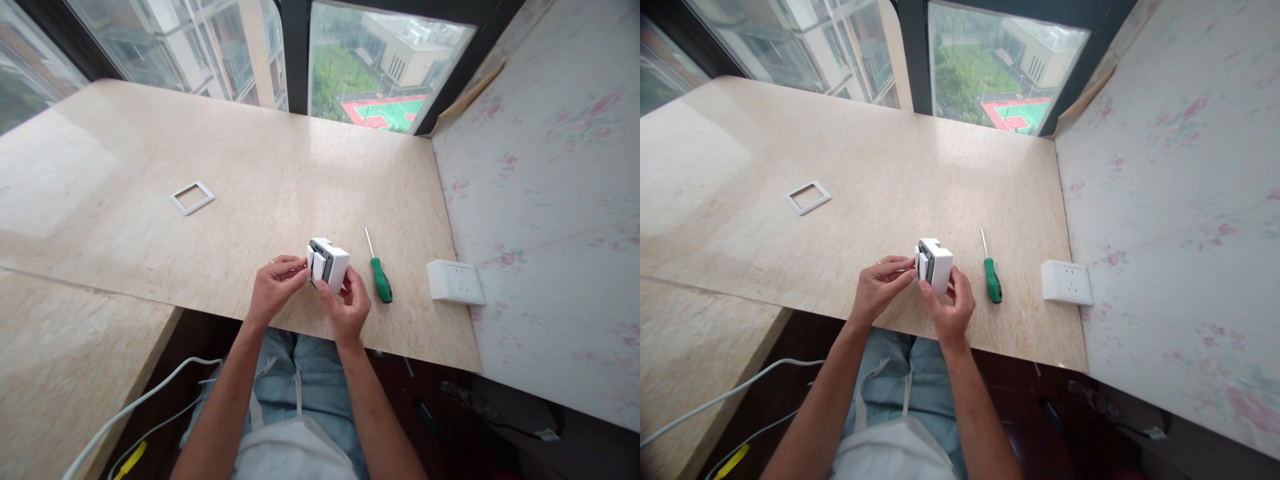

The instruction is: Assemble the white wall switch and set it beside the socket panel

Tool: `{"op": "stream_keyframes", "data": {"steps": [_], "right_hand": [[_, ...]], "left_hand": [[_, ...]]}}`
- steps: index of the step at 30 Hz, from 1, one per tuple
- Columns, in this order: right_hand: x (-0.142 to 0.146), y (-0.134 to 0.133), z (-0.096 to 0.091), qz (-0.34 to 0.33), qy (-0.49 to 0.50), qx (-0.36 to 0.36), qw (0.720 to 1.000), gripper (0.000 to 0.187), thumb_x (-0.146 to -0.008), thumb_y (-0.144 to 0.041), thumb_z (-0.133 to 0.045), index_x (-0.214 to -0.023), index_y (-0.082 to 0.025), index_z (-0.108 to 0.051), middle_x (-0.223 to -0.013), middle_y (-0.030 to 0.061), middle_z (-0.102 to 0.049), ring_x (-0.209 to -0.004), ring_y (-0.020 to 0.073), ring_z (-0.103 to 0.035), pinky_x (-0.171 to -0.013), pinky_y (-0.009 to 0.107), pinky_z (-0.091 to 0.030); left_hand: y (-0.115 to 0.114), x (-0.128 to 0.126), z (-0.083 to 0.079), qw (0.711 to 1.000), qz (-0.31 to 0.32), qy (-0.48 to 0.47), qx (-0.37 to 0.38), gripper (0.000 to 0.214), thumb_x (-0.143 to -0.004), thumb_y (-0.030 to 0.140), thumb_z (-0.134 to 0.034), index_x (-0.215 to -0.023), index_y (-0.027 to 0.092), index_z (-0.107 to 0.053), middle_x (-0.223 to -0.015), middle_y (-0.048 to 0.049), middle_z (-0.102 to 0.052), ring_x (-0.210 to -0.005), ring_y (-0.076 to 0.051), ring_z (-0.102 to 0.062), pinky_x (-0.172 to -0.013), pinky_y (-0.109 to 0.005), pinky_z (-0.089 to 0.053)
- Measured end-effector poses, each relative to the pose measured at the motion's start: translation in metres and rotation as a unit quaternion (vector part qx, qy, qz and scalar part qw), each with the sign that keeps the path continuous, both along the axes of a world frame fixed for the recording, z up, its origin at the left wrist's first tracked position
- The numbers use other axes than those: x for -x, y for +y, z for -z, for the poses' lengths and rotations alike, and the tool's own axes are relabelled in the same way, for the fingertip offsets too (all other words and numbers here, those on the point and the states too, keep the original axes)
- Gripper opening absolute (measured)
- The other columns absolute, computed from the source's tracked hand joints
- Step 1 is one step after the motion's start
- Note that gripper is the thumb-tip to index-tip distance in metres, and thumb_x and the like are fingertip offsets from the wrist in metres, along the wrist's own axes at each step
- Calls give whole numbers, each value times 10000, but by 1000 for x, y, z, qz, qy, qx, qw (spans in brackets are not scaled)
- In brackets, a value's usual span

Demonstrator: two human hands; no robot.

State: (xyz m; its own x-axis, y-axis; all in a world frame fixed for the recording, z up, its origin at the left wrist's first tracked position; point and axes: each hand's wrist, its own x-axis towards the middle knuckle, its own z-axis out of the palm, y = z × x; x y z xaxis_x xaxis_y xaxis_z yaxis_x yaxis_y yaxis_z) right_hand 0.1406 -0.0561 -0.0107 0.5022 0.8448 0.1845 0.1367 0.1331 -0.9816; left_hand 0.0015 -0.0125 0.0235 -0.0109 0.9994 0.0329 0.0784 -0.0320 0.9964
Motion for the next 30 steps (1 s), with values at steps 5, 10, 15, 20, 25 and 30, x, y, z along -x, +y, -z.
{"op": "stream_keyframes", "data": {"steps": [5, 10, 15, 20, 25, 30], "right_hand": [[-1, 0, 3, 6, 10, 2, 1000, 521, -735, -425, -835, -1173, -182, -692, -1091, 108, -735, -919, 244, -716, -734, 363, -624], [-3, 0, 2, -22, 17, 8, 1000, 503, -731, -404, -841, -1160, -184, -697, -1079, 104, -736, -899, 237, -716, -720, 351, -617], [-8, 0, -1, -65, 53, 18, 996, 496, -739, -411, -829, -1156, -179, -695, -1041, 95, -741, -867, 231, -718, -735, 360, -617], [-11, -1, -8, -118, 78, -5, 990, 439, -738, -392, -828, -1113, -197, -712, -973, 70, -750, -868, 231, -719, -750, 355, -608], [-13, -1, -8, -115, 116, -16, 986, 447, -726, -391, -829, -1118, -212, -711, -992, 68, -765, -868, 237, -722, -743, 361, -600], [-15, 0, -5, -109, 145, -10, 983, 447, -733, -376, -819, -1137, -220, -708, -1021, 64, -765, -896, 238, -718, -770, 366, -587]], "left_hand": [[2, 1, 3, 1000, 7, -13, 5, 271, -714, 384, -858, -905, 195, -819, -1006, -93, -768, -935, -228, -734, -814, -352, -641], [7, 4, 13, 995, 8, -66, 78, 387, -638, 402, -909, -908, 161, -770, -933, -86, -782, -864, -234, -744, -826, -381, -620], [19, 15, 9, 977, 96, -148, 122, 615, -579, 265, -946, -1135, 171, -701, -1044, -101, -773, -955, -238, -732, -826, -343, -598], [26, 27, 0, 918, 243, -236, 204, 688, -600, 140, -911, -1241, 159, -661, -1015, -105, -775, -911, -220, -731, -760, -285, -577], [23, 24, -2, 912, 231, -256, 223, 734, -581, 108, -899, -1268, 168, -645, -978, -84, -774, -896, -225, -724, -758, -298, -562], [18, 16, -9, 924, 209, -234, 219, 710, -553, 125, -902, -1220, 156, -658, -963, -82, -766, -884, -239, -721, -743, -309, -549]]}}
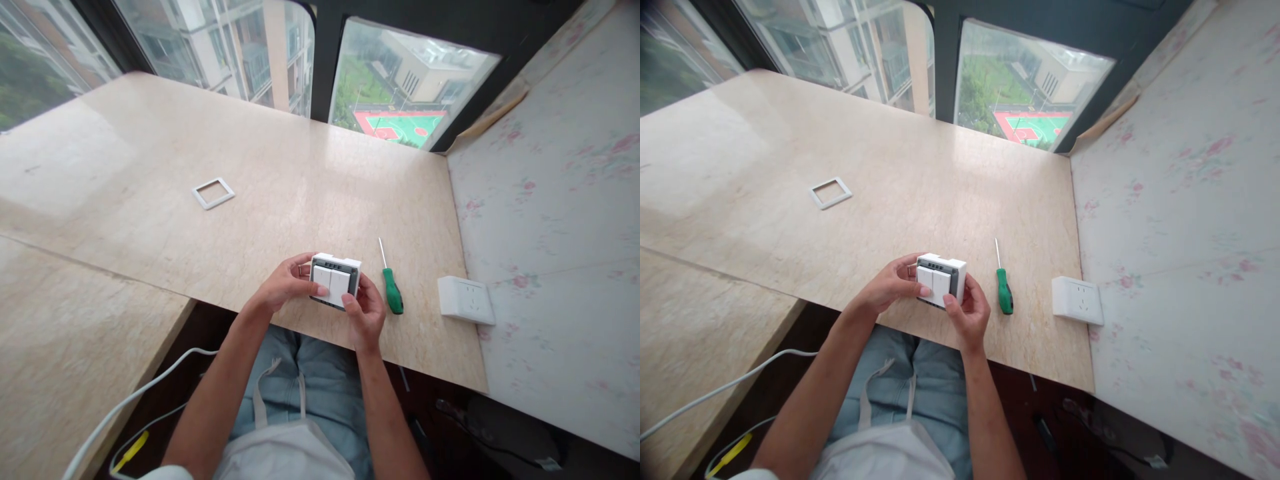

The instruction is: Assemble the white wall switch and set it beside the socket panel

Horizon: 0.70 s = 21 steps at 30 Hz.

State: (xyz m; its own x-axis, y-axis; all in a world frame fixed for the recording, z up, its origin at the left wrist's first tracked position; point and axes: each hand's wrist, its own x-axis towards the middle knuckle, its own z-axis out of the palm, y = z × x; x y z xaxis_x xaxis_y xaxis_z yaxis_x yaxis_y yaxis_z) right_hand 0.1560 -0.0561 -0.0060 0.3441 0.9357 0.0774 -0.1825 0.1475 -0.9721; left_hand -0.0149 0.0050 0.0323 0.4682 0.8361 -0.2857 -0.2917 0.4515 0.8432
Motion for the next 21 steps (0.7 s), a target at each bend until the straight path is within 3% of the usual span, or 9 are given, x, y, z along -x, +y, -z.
{"op": "stream_keyframes", "data": {"steps": [7, 11, 18, 21], "right_hand": [[0, 4, 1, -17, 12, -1, 1000, 393, -808, -393, -749, -1160, -227, -691, -1089, 61, -738, -970, 235, -688, -854, 377, -557], [0, 5, 2, -15, 7, 27, 1000, 450, -764, -404, -800, -1150, -228, -652, -1050, 52, -715, -906, 216, -676, -792, 346, -557], [2, 8, -2, 4, -19, 67, 998, 449, -759, -435, -808, -1112, -210, -646, -996, 46, -710, -850, 201, -667, -761, 341, -556], [3, 8, -3, 11, -17, 75, 997, 436, -762, -440, -802, -1098, -208, -651, -984, 40, -707, -835, 196, -663, -743, 333, -551]], "left_hand": [[-5, -10, -7, 997, -65, 48, 11, 694, -484, 144, -927, -1114, 166, -638, -914, -48, -733, -790, -201, -706, -687, -295, -553], [-10, -16, -8, 995, -81, 65, 8, 694, -474, 178, -936, -1096, 179, -628, -931, -50, -718, -803, -220, -712, -667, -310, -567], [-16, -20, 0, 994, -98, 46, -12, 718, -582, 251, -917, -1218, 168, -595, -984, -77, -744, -877, -225, -725, -775, -325, -562], [-16, -19, 2, 995, -90, 35, -22, 662, -681, 363, -876, -1241, 164, -584, -973, -78, -753, -884, -209, -717, -782, -300, -541]]}}
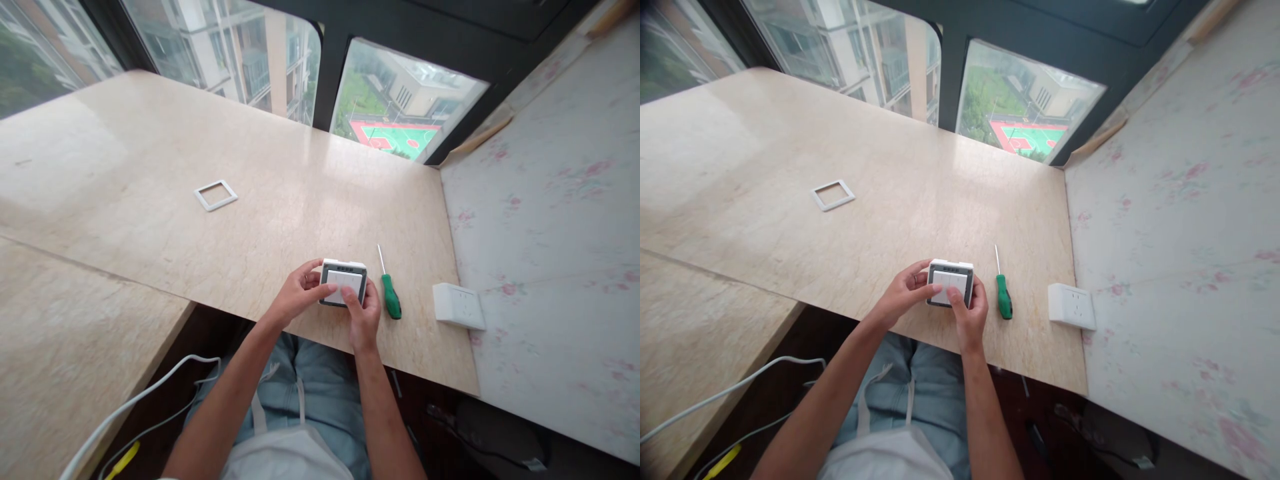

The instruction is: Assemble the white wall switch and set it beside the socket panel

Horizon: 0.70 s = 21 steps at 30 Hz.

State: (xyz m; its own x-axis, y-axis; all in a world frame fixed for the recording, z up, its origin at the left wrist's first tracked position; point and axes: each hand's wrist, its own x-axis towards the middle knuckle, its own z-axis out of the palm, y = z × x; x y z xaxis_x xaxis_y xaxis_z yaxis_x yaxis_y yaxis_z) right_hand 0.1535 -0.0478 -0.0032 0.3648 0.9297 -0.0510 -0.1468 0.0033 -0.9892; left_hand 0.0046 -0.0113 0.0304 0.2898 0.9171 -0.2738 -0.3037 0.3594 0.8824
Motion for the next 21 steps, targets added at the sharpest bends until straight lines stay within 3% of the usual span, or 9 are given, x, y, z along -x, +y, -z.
{"op": "stream_keyframes", "data": {"steps": [4, 12, 21], "right_hand": [[1, 1, -1, -28, 8, 5, 1000, 462, -766, -467, -790, -1122, -210, -647, -1000, 46, -705, -852, 201, -655, -738, 331, -548], [4, 5, -4, -8, -7, 23, 1000, 431, -828, -570, -695, -1029, -194, -629, -916, 34, -662, -779, 188, -611, -652, 301, -515], [3, 7, -4, -26, 13, 35, 999, 422, -825, -571, -704, -1008, -198, -627, -909, 23, -655, -774, 185, -612, -663, 306, -524]], "left_hand": [[-1, -3, 1, 999, -31, 8, -11, 530, -760, 499, -803, -1121, 156, -621, -905, -65, -739, -803, -180, -687, -698, -260, -515], [-8, -19, 8, 993, -96, 35, -52, 412, -813, 497, -758, -1034, 164, -655, -873, -28, -698, -740, -139, -626, -643, -227, -466], [-9, -20, 11, 991, -95, 65, -63, 398, -832, 520, -724, -1023, 178, -654, -865, -17, -677, -732, -148, -609, -633, -238, -460]]}}
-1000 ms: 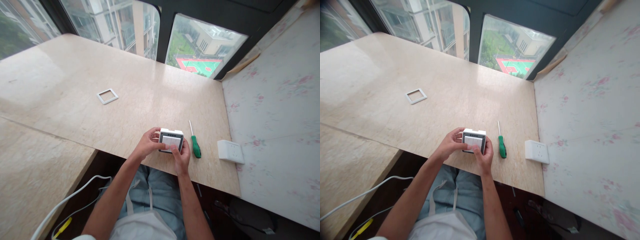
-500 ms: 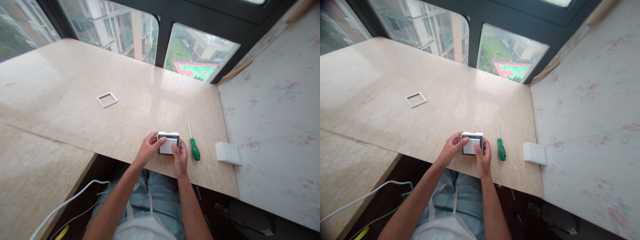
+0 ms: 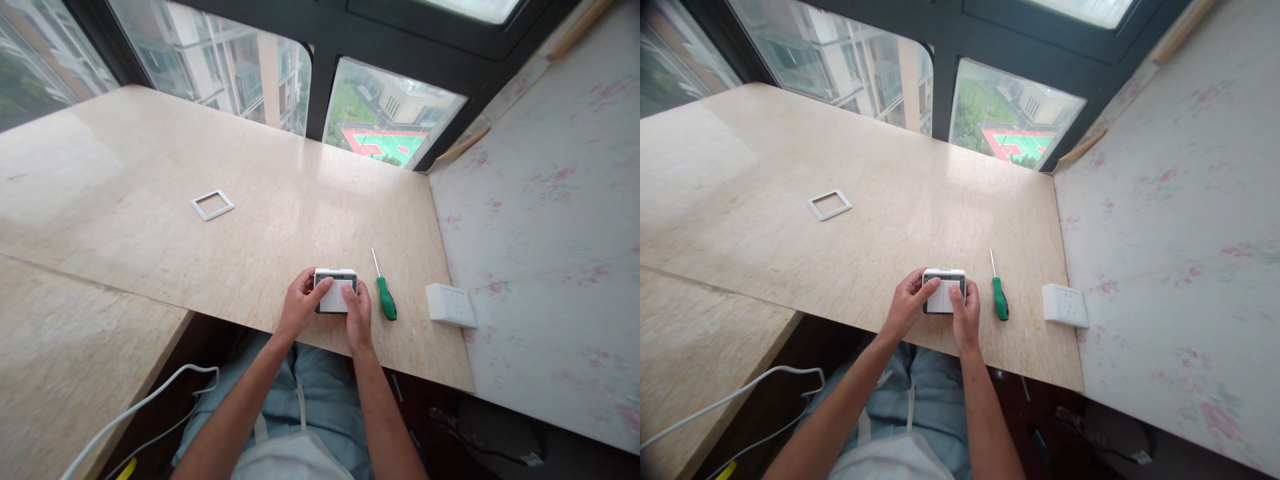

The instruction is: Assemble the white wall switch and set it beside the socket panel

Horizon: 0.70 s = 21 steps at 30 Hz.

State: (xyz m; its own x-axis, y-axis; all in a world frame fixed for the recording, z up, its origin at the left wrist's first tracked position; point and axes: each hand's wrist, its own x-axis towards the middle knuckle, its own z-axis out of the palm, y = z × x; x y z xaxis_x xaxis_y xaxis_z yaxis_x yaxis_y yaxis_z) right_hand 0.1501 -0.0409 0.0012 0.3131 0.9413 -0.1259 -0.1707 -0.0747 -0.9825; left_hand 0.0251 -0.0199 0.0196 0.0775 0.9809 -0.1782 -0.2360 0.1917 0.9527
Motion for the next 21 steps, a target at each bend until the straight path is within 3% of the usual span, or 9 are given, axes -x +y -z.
{"op": "stream_keyframes", "data": {"steps": [4, 8, 11, 17, 19, 21], "right_hand": [[-3, 0, -1, -15, 2, -3, 1000, 412, -838, -553, -707, -1039, -200, -634, -939, 27, -673, -802, 190, -632, -699, 319, -538], [-10, 0, 1, -55, 10, -17, 998, 458, -823, -491, -753, -1164, -216, -621, -1086, 53, -711, -985, 230, -671, -876, 378, -545], [-16, 0, 3, -89, 37, -13, 995, 534, -801, -456, -789, -1241, -223, -597, -1172, 76, -724, -1054, 251, -687, -948, 416, -539], [-17, 2, 2, -91, 38, -10, 995, 525, -795, -463, -788, -1224, -210, -621, -1200, 93, -728, -1138, 278, -679, -963, 428, -551], [-15, 2, 2, -83, 43, -10, 996, 538, -792, -462, -789, -1234, -208, -615, -1212, 96, -722, -1146, 278, -676, -970, 433, -550], [-13, 1, 2, -74, 49, -12, 996, 558, -793, -459, -786, -1260, -213, -604, -1233, 96, -714, -1139, 273, -679, -960, 428, -556]], "left_hand": [[2, 4, 2, 999, 28, 14, -12, 403, -851, 518, -704, -1065, 180, -650, -901, -18, -669, -787, -158, -622, -674, -247, -484], [3, 11, 1, 995, 95, -8, -22, 513, -751, 407, -832, -1164, 195, -614, -1065, -50, -696, -974, -201, -660, -838, -296, -531], [2, 15, -1, 992, 123, -31, -25, 509, -747, 390, -836, -1156, 179, -618, -1122, -88, -707, -1028, -229, -673, -882, -335, -543], [3, 13, 1, 994, 101, -37, -21, 487, -769, 388, -821, -1164, 165, -643, -1103, -99, -723, -1049, -245, -684, -919, -368, -552], [3, 11, 6, 995, 87, -35, -14, 595, -758, 393, -831, -1260, 164, -609, -1152, -118, -709, -1080, -261, -680, -946, -397, -551], [2, 10, 11, 998, 65, -23, -6, 831, -730, 394, -854, -1443, 187, -479, -1298, -156, -644, -1109, -271, -675, -953, -417, -555]]}}
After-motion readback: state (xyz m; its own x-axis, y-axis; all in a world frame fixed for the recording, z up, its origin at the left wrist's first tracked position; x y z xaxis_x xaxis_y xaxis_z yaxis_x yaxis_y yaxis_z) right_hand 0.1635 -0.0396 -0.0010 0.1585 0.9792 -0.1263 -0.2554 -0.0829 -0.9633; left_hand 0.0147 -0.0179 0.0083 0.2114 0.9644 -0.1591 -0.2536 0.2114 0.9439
